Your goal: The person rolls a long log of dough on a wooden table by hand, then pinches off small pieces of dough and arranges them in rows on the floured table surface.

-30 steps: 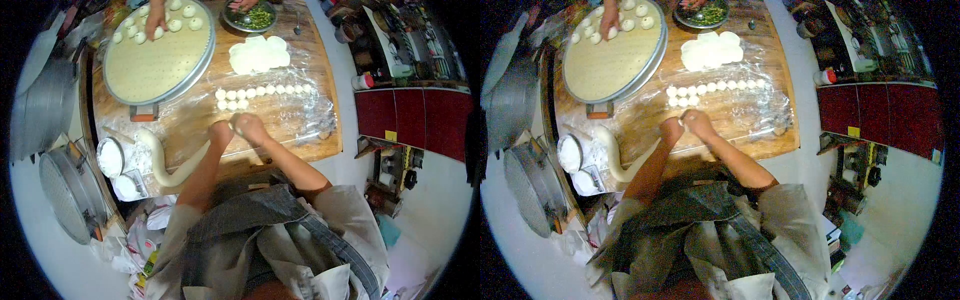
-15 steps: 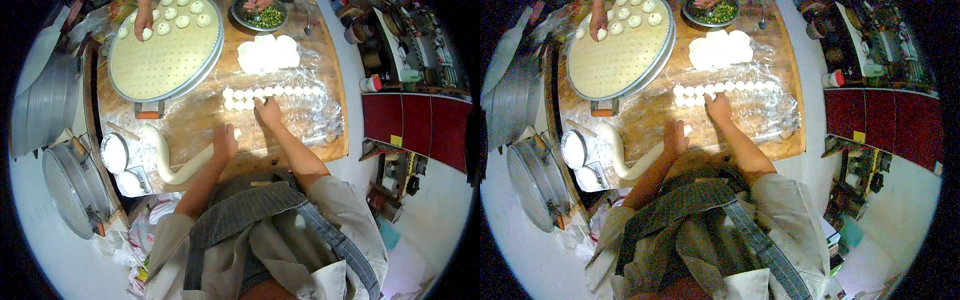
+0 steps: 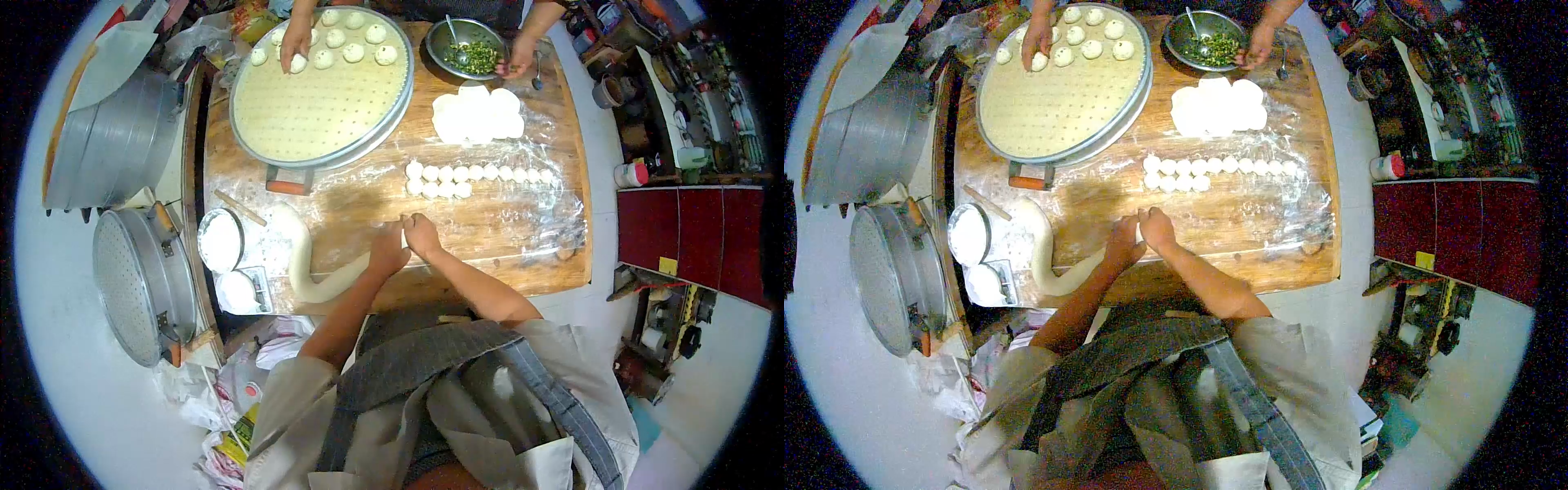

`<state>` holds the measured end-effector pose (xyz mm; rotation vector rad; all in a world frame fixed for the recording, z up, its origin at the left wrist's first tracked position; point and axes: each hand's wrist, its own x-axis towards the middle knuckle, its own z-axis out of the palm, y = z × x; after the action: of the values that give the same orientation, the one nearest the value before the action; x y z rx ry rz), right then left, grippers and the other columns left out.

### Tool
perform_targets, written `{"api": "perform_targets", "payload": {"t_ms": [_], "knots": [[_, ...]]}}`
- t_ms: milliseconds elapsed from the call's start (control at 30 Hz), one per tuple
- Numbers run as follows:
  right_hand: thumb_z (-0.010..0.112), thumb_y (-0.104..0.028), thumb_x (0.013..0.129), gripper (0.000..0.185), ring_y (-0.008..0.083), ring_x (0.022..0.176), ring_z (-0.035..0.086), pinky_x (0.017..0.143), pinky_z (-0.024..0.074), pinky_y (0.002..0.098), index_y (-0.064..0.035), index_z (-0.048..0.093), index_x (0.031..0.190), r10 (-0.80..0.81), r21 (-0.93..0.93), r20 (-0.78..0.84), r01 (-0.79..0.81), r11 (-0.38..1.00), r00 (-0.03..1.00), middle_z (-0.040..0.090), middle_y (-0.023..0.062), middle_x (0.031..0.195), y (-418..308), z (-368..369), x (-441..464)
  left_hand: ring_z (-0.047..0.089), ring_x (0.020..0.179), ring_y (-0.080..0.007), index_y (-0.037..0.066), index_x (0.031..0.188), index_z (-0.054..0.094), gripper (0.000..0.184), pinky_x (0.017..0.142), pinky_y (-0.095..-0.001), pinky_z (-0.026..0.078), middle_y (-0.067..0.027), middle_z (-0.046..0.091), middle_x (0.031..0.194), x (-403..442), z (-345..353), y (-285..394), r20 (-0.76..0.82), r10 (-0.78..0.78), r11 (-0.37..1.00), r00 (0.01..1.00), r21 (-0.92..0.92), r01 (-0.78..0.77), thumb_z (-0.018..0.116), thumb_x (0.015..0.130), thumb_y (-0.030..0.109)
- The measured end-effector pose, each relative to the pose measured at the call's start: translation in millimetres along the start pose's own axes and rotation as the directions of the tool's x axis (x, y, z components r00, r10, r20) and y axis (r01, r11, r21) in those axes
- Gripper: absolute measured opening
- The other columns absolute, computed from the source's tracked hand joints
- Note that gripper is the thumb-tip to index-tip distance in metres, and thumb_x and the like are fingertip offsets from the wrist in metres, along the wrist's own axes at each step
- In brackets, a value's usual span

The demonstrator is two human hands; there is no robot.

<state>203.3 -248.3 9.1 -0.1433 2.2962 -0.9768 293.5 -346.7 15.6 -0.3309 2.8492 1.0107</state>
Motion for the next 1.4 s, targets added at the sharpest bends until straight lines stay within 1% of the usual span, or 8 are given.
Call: {"api": "perform_targets", "payload": {"t_ms": [200,433,500,700,867,1133,1267,1400], "knots": [[0.056,-0.024,0.093,0.029,0.0397,0.083,0.066,0.078,0.0517,0.0443,0.0025,0.066,0.096,-0.123,0.086,-0.131,0.135,0.987,0.984,0.068,0.0261,0.086,8,-20,-10,0.063,0.087,-0.0427,0.003,0.095,0.064,0.030,0.077,-0.0526,0.050,-0.0232,0.066,0.093,36,54,-14,-0.043,0.042,0.999,0.998,0.030,-0.041,0.064,0.083,0.031],[0.062,-0.018,0.088,0.017,0.0129,0.062,0.057,0.048,0.0476,0.0239,-0.0076,0.071,0.098,0.030,0.197,0.497,-0.147,0.969,0.867,0.067,0.0055,0.089,-35,-128,-38,0.070,0.081,-0.0368,0.007,0.091,0.074,0.036,0.074,-0.0478,0.054,-0.0186,0.071,0.084,61,64,-5,0.140,-0.025,0.991,0.990,0.132,0.007,0.068,0.081,0.041],[0.062,-0.016,0.089,0.018,0.0139,0.061,0.058,0.049,0.0487,0.0247,-0.0060,0.070,0.101,-0.082,0.152,0.251,0.045,0.987,0.965,0.067,0.0067,0.088,45,-126,13,0.070,0.077,-0.0354,0.006,0.085,0.073,0.040,0.070,-0.0475,0.055,-0.0182,0.071,0.083,70,44,19,0.044,-0.085,0.981,0.995,0.180,0.075,0.074,0.076,0.046],[0.069,-0.016,0.085,0.032,0.0178,0.061,0.064,0.054,0.0528,0.0318,0.0063,0.059,0.106,0.329,0.716,-0.101,-0.161,0.679,0.939,0.067,0.0141,0.088,81,-157,61,0.062,0.102,-0.0378,0.002,0.098,0.066,0.048,0.090,-0.0511,0.048,-0.0209,0.065,0.105,45,23,23,0.018,0.042,0.991,0.999,0.125,-0.044,0.075,0.074,0.043],[0.073,-0.029,0.083,0.044,0.0302,0.079,0.068,0.073,0.0526,0.0411,0.0079,0.060,0.104,0.056,0.152,-0.503,0.024,0.988,0.863,0.067,0.0215,0.088,61,-134,75,0.055,0.110,-0.0410,0.001,0.110,0.059,0.054,0.098,-0.0535,0.041,-0.0234,0.058,0.116,32,23,22,-0.019,0.155,0.970,0.988,0.192,-0.148,0.076,0.072,0.035],[0.060,-0.055,0.090,0.064,0.0390,0.086,0.065,0.079,0.0501,0.0458,0.0081,0.061,0.095,0.092,-0.083,-0.351,-0.129,0.988,0.932,0.067,0.0282,0.093,54,-139,37,0.052,0.112,-0.0439,-0.003,0.110,0.055,0.045,0.099,-0.0530,0.041,-0.0268,0.055,0.116,15,44,7,-0.168,-0.001,0.973,0.986,0.228,0.040,0.070,0.070,0.011],[0.052,-0.055,0.095,0.065,0.0378,0.089,0.065,0.080,0.0496,0.0478,0.0098,0.059,0.096,0.000,-0.168,0.054,0.009,0.986,0.999,0.066,0.0292,0.091,30,-60,12,0.052,0.110,-0.0439,-0.002,0.109,0.056,0.042,0.097,-0.0523,0.041,-0.0272,0.057,0.110,13,21,12,-0.045,-0.034,0.991,0.998,0.126,0.039,0.067,0.070,0.006],[0.047,-0.048,0.099,0.058,0.0454,0.089,0.064,0.080,0.0495,0.0510,0.0091,0.059,0.095,-0.075,-0.022,0.011,0.075,0.997,0.997,0.064,0.0343,0.091,8,-5,1,0.057,0.102,-0.0427,-0.001,0.109,0.057,0.041,0.089,-0.0499,0.046,-0.0253,0.060,0.104,14,-7,18,-0.035,0.046,0.999,0.998,0.005,-0.046,0.070,0.073,0.013]]}}
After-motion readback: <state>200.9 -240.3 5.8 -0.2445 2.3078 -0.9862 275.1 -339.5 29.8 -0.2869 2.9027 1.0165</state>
